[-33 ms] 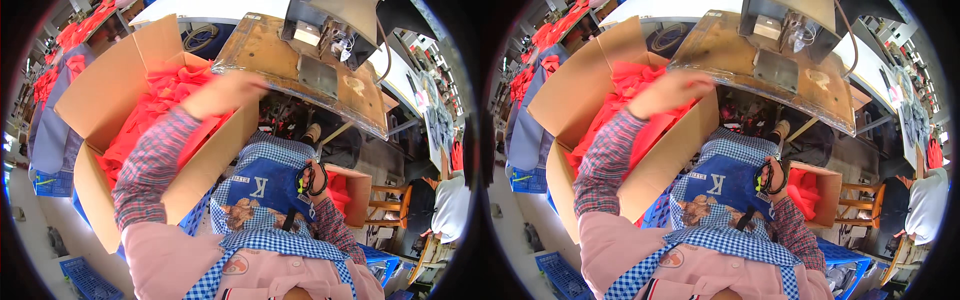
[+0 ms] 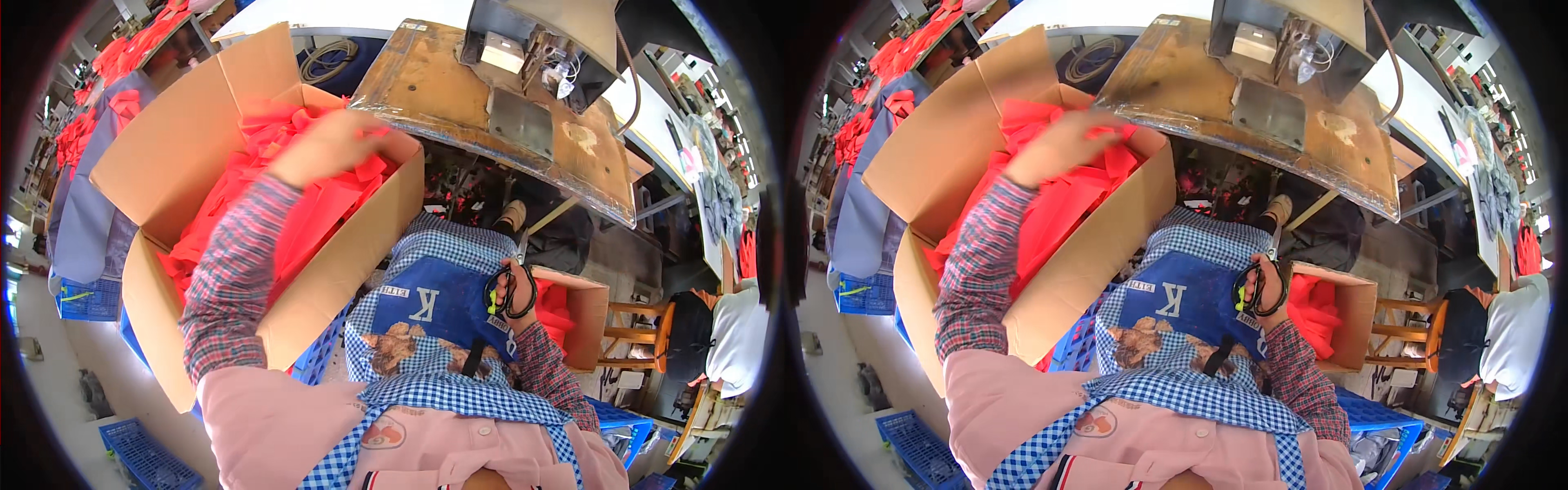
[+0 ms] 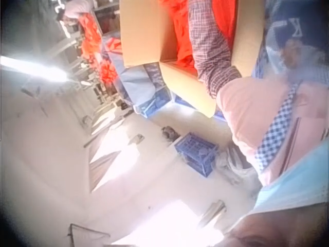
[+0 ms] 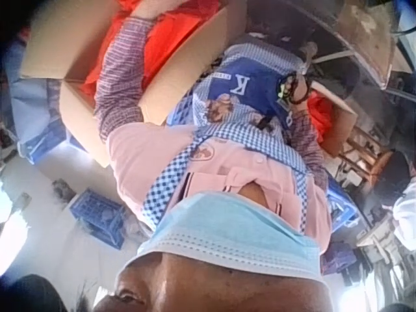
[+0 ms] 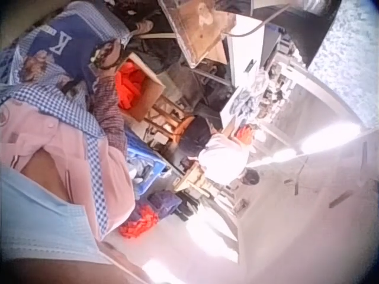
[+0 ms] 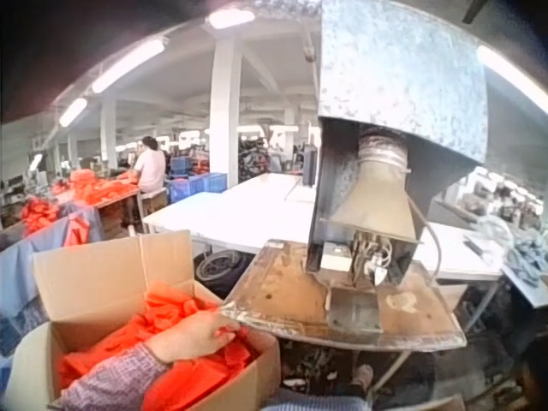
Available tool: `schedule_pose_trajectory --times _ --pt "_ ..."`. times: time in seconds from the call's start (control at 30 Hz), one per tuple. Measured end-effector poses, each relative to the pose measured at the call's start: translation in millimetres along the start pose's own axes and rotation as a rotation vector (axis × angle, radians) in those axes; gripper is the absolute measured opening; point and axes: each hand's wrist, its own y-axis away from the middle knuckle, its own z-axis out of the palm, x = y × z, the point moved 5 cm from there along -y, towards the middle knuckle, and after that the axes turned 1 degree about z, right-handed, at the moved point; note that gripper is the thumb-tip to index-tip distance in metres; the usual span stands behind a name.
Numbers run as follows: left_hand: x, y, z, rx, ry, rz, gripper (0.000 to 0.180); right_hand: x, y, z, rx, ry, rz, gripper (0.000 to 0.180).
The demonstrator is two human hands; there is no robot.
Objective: Cutting and processing red fabric pieces at a workstation using scissors.
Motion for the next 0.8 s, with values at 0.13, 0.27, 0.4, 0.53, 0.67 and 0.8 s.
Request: schedule_pose_trajectory --times 0.13,0.27,0.4,0.53,0.67,0.8 --pt "-201 117 -70 0.043 -0.494 -0.499 0.038 -4 2 9 -0.006 0.004 -0.008 0.026" --pt "-254 174 -55 0.092 -0.483 -0.638 0.035 -4 -2 11 -0.027 -0.002 -0.006 0.025" --pt "-224 136 -33 -0.010 -0.759 -0.635 0.025 -4 -3 4 0.000 0.009 -0.019 0.026" --pt "-203 129 -66 0.053 -0.629 -0.594 0.024 2 -3 7 0.007 0.014 0.024 0.028" --pt "-145 102 -99 0.266 -0.635 -0.441 0.022 3 -1 9 0.004 0.022 0.027 0.028" --pt "-64 84 -143 0.449 -0.460 -0.398 0.026 1 2 9 0.030 0.070 -0.001 0.026"
